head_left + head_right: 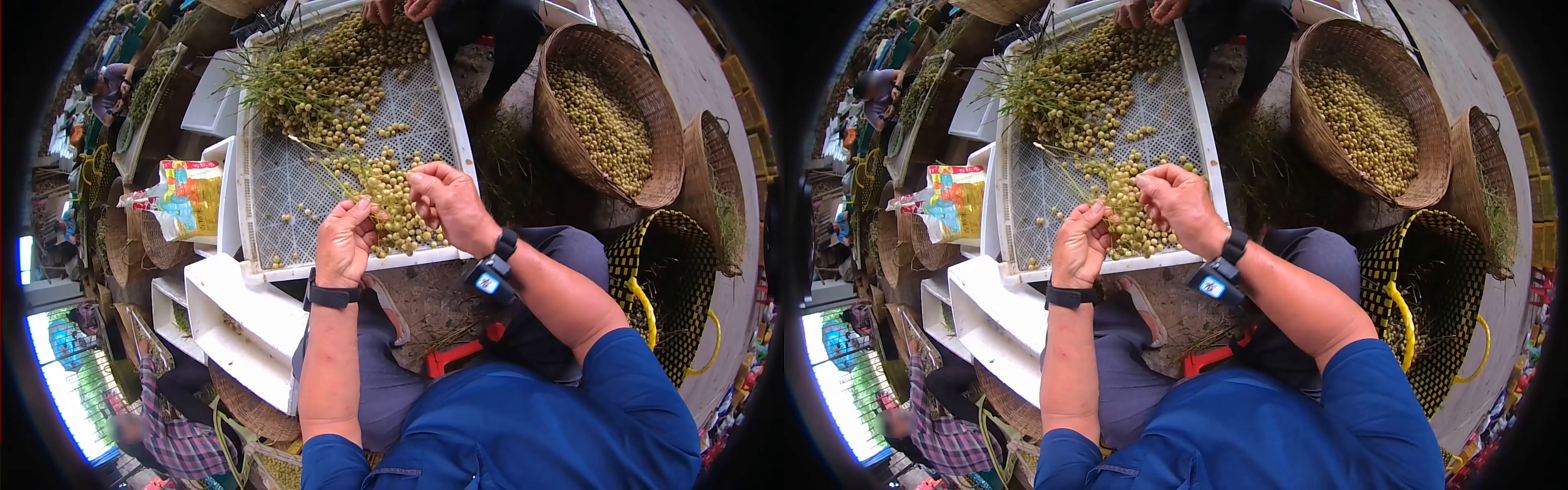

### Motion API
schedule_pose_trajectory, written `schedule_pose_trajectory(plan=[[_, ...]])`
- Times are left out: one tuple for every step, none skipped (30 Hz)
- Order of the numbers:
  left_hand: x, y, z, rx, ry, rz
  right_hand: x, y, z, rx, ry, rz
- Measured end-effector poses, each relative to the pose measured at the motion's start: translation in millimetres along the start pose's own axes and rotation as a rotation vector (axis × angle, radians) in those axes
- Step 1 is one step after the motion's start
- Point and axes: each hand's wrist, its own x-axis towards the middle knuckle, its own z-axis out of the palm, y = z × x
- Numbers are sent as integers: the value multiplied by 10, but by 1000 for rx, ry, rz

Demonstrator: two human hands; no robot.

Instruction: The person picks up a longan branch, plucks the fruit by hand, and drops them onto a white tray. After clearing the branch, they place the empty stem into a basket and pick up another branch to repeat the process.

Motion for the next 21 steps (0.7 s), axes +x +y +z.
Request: schedule_pose_trajectory(plan=[[7,6,-14,-13,-9,6,11,-35,-33,133,-36,69],[14,13,-26,-26,-18,12,-10,-63,-48,132,-38,69],[17,21,-30,-27,-17,14,-66,-137,-15,192,-96,88],[22,27,-32,-47,-17,13,-107,-173,0,252,-153,106],[24,31,-32,-68,-17,13,-127,-160,-8,228,-194,119],[19,41,-29,-68,-17,13,-130,-127,-27,228,-195,119],[10,57,-21,-83,-27,10,-121,-75,-57,138,-183,170],[5,66,-16,-97,-38,6,-123,-28,-83,50,-171,221],[8,65,-21,-95,-39,4,-146,0,-81,25,-175,240],[12,64,-30,-102,-47,1,-170,22,-71,26,-172,238],[16,62,-29,-111,-55,-1,-189,39,-49,-11,-171,251],[12,63,-14,-110,-58,-1,-200,46,-18,-50,-172,263],[3,61,1,-85,-60,-2,-208,47,10,-49,-179,263],[-8,62,17,-59,-61,-4,-200,51,20,-49,-179,262],[-19,66,34,-59,-61,-4,-192,58,22,-90,-184,263],[-29,70,56,-40,-74,-11,-189,63,21,-131,-189,263],[-31,67,71,-23,-87,-18,-186,67,24,-130,-187,263],[-25,56,70,-22,-87,-19,-181,71,32,-140,-195,251],[-18,43,61,0,-72,-16,-178,77,35,-151,-204,239],[-16,34,55,21,-57,-11,-164,97,27,-151,-205,240],[-18,34,60,21,-55,-11,-142,123,21,-155,-221,206]])
